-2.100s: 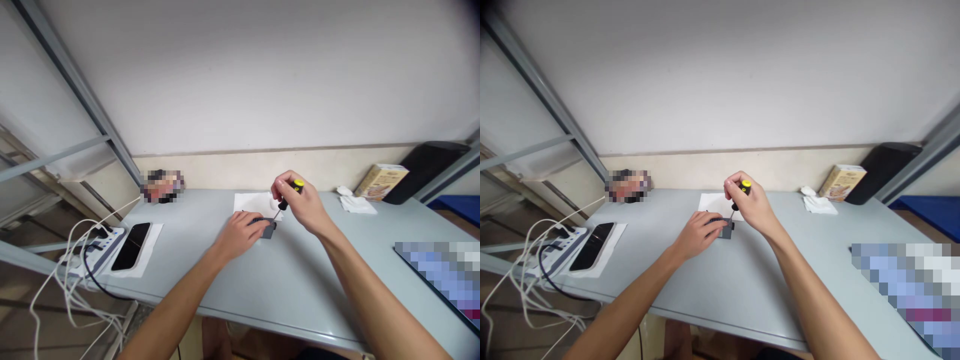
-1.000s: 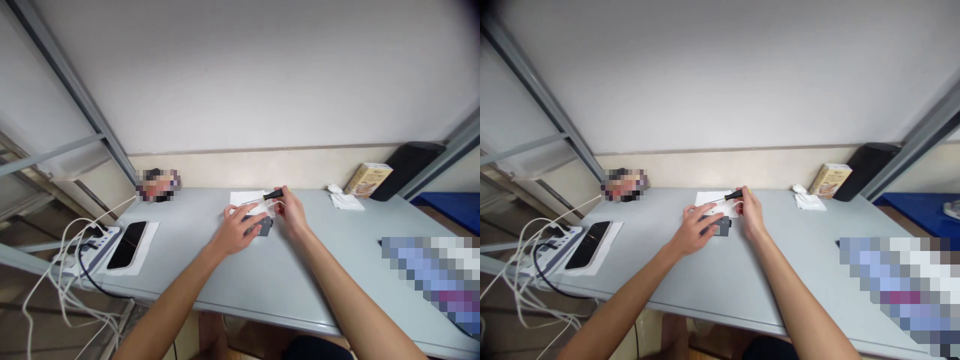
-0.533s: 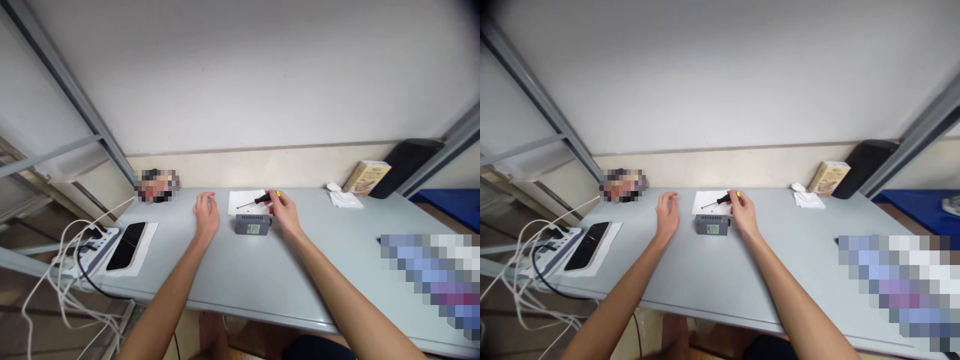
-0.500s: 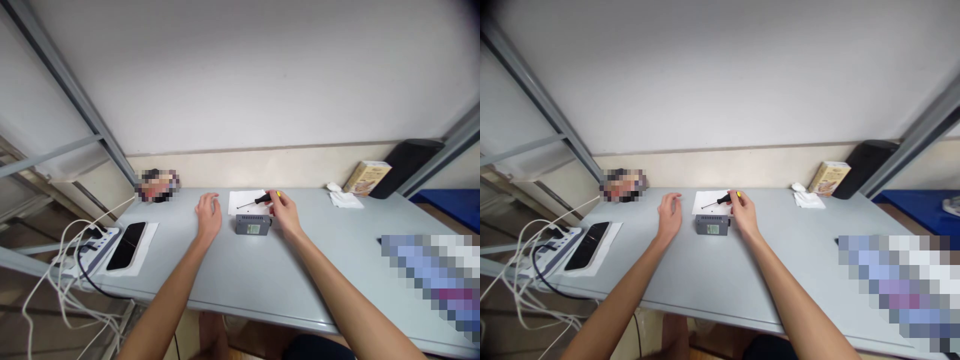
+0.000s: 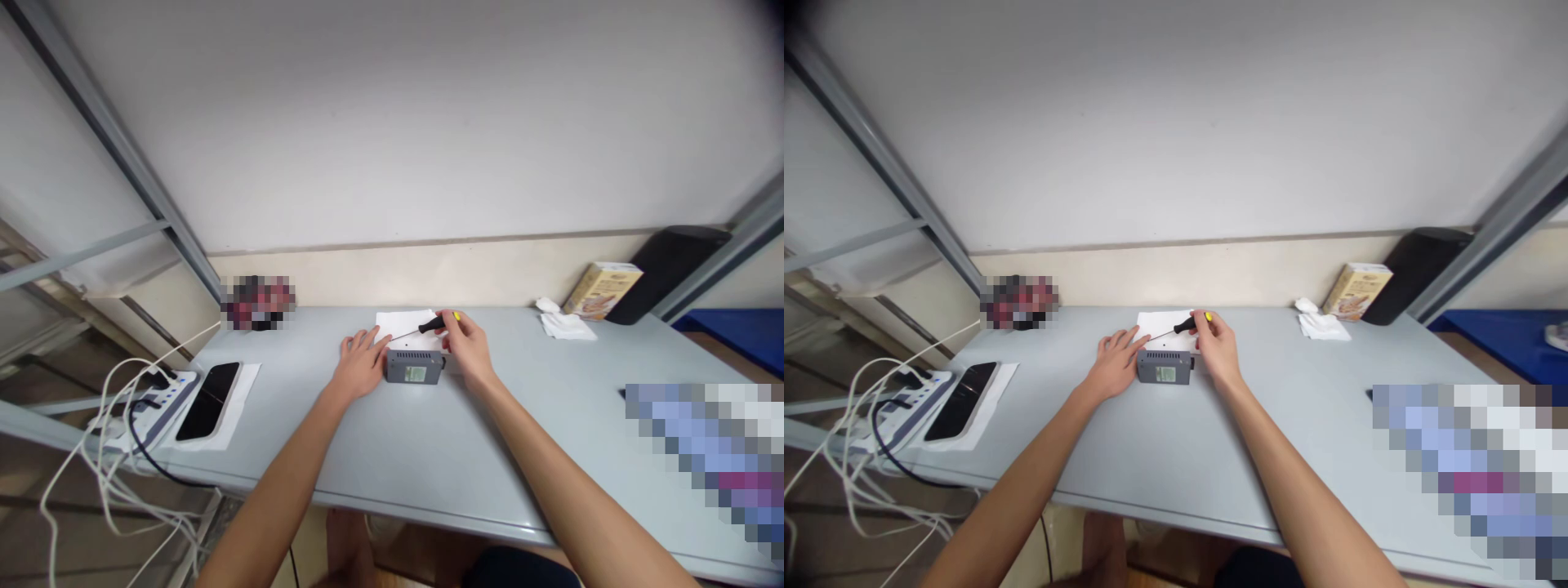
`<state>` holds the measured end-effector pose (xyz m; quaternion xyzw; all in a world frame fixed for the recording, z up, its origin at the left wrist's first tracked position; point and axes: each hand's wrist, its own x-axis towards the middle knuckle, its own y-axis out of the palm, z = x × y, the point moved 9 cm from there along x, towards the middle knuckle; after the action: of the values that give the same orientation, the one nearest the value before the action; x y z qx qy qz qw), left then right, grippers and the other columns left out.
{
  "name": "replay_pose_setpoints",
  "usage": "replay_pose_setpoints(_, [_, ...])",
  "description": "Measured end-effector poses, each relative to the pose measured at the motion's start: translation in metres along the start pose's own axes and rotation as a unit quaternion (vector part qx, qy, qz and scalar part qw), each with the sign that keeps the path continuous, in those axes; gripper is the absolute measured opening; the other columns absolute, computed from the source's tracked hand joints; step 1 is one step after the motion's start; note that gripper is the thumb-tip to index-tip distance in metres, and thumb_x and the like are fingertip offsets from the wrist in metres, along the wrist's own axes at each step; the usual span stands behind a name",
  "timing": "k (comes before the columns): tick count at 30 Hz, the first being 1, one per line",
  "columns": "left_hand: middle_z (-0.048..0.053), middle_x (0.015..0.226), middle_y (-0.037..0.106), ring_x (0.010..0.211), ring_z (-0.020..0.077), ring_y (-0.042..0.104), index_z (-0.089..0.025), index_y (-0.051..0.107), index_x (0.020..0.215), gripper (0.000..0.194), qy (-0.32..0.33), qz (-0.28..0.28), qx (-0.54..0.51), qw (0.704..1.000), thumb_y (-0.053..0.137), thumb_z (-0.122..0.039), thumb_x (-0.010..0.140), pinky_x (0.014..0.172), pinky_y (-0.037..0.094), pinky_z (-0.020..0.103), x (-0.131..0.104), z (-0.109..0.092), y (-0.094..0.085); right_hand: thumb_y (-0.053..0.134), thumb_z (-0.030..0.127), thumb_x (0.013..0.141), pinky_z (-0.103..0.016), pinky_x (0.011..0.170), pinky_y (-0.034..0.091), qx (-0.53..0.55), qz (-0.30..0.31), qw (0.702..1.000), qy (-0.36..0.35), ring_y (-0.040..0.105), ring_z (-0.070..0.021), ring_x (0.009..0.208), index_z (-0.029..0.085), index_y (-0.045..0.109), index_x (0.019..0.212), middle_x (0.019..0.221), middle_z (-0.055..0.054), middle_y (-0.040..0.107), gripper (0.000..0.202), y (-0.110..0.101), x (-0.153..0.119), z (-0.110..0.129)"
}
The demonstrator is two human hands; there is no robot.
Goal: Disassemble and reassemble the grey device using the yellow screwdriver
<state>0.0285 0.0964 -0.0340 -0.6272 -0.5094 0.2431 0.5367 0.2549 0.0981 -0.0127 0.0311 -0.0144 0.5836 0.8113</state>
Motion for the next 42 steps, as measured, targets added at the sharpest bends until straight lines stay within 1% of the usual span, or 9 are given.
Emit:
replay_pose_setpoints(4, [0.009, 0.163, 0.047, 0.145, 0.0347, 0.043, -0.034, 0.059, 0.146, 0.049, -0.003, 0.001, -0.006, 1.0, 0.027, -0.042, 0.11, 0.117, 0.031, 0.066, 0.0, -0.001, -0.001, 0.065, 0.069, 0.083, -0.028, 0.058, 0.042, -0.003, 0.002, 1.0, -0.003, 0.049, -0.0122, 0.057, 0.021, 0.076, 0.101, 0.076, 0.0, 0.067, 0.053, 0.0, 0.001, -0.004])
replay_pose_setpoints(10, [0.008, 0.164, 0.045, 0.146, 0.0341, 0.043, -0.033, 0.059, 0.146, 0.049, -0.014, 0.013, -0.01, 1.0, 0.026, -0.041, 0.11, 0.117, 0.03, 0.065, 0.0, -0.002, -0.003, 0.065, 0.075, 0.08, -0.028, 0.057, 0.043, 0.006, 0.007, 1.0, -0.004, 0.049, -0.0121, 0.057, 0.02, 0.076, 0.102, 0.076, -0.001, 0.068, 0.06, 0.001, 0.001, -0.003])
replay_pose_setpoints(15, [0.008, 0.164, 0.046, 0.146, 0.0332, 0.043, -0.033, 0.059, 0.145, 0.046, -0.014, 0.012, -0.025, 1.0, 0.029, -0.039, 0.11, 0.118, 0.03, 0.065, 0.001, -0.003, -0.005, 0.066, 0.074, 0.08, -0.027, 0.055, 0.04, 0.021, -0.005, 1.0, -0.007, 0.049, -0.0117, 0.057, 0.021, 0.075, 0.098, 0.075, 0.0, 0.066, 0.057, -0.003, 0.001, 0.001])
replay_pose_setpoints(18, [0.008, 0.162, 0.048, 0.144, 0.0303, 0.044, -0.032, 0.063, 0.139, 0.04, -0.014, -0.01, -0.052, 0.999, 0.038, -0.038, 0.109, 0.118, 0.032, 0.062, 0.002, -0.002, -0.01, 0.067, 0.075, 0.08, -0.026, 0.054, 0.039, 0.036, 0.0, 0.999, -0.008, 0.049, -0.0117, 0.057, 0.022, 0.075, 0.097, 0.073, 0.0, 0.065, 0.056, -0.003, 0.002, 0.001])
replay_pose_setpoints(22, [0.007, 0.15, 0.059, 0.138, 0.027, 0.049, -0.03, 0.072, 0.119, 0.025, -0.024, -0.064, -0.096, 0.993, 0.051, -0.036, 0.106, 0.117, 0.036, 0.055, 0.003, 0.001, -0.02, 0.067, 0.074, 0.08, -0.027, 0.053, 0.038, 0.063, 0.017, 0.998, -0.017, 0.047, -0.0119, 0.056, 0.022, 0.074, 0.094, 0.07, 0.001, 0.063, 0.054, 0.0, 0.001, 0.004])
replay_pose_setpoints(26, [0.007, 0.134, 0.066, 0.131, 0.0268, 0.054, -0.028, 0.076, 0.104, 0.017, -0.038, -0.094, -0.125, 0.987, 0.06, -0.033, 0.103, 0.114, 0.037, 0.053, 0.003, 0.006, -0.024, 0.067, 0.073, 0.08, -0.027, 0.053, 0.037, 0.066, 0.031, 0.997, -0.025, 0.047, -0.0117, 0.055, 0.022, 0.074, 0.094, 0.069, 0.001, 0.062, 0.053, 0.002, 0.0, 0.008])
replay_pose_setpoints(32, [0.005, 0.128, 0.068, 0.126, 0.0259, 0.055, -0.029, 0.076, 0.105, 0.012, -0.022, -0.092, -0.123, 0.988, 0.067, -0.029, 0.098, 0.111, 0.039, 0.05, 0.003, 0.004, -0.022, 0.068, 0.071, 0.082, -0.026, 0.053, 0.037, 0.069, 0.032, 0.997, -0.025, 0.047, -0.0109, 0.055, 0.022, 0.073, 0.093, 0.068, 0.001, 0.061, 0.051, 0.003, -0.001, 0.011])
replay_pose_setpoints(36, [0.005, 0.118, 0.071, 0.119, 0.0251, 0.057, -0.028, 0.077, 0.105, 0.012, -0.007, -0.091, -0.118, 0.989, 0.065, -0.028, 0.1, 0.106, 0.042, 0.047, 0.003, 0.002, -0.023, 0.068, 0.071, 0.081, -0.026, 0.052, 0.037, 0.071, 0.03, 0.997, -0.024, 0.047, -0.0112, 0.055, 0.022, 0.073, 0.093, 0.067, 0.001, 0.061, 0.051, 0.003, -0.001, 0.01])
replay_pose_setpoints(42, [0.005, 0.114, 0.073, 0.115, 0.0249, 0.058, -0.027, 0.077, 0.106, 0.015, -0.003, -0.097, -0.121, 0.988, 0.062, -0.028, 0.102, 0.103, 0.043, 0.046, 0.002, 0.0, -0.024, 0.068, 0.073, 0.079, -0.026, 0.052, 0.037, 0.074, 0.03, 0.996, -0.027, 0.047, -0.0111, 0.054, 0.022, 0.074, 0.093, 0.067, 0.001, 0.062, 0.053, 0.002, 0.0, 0.01])
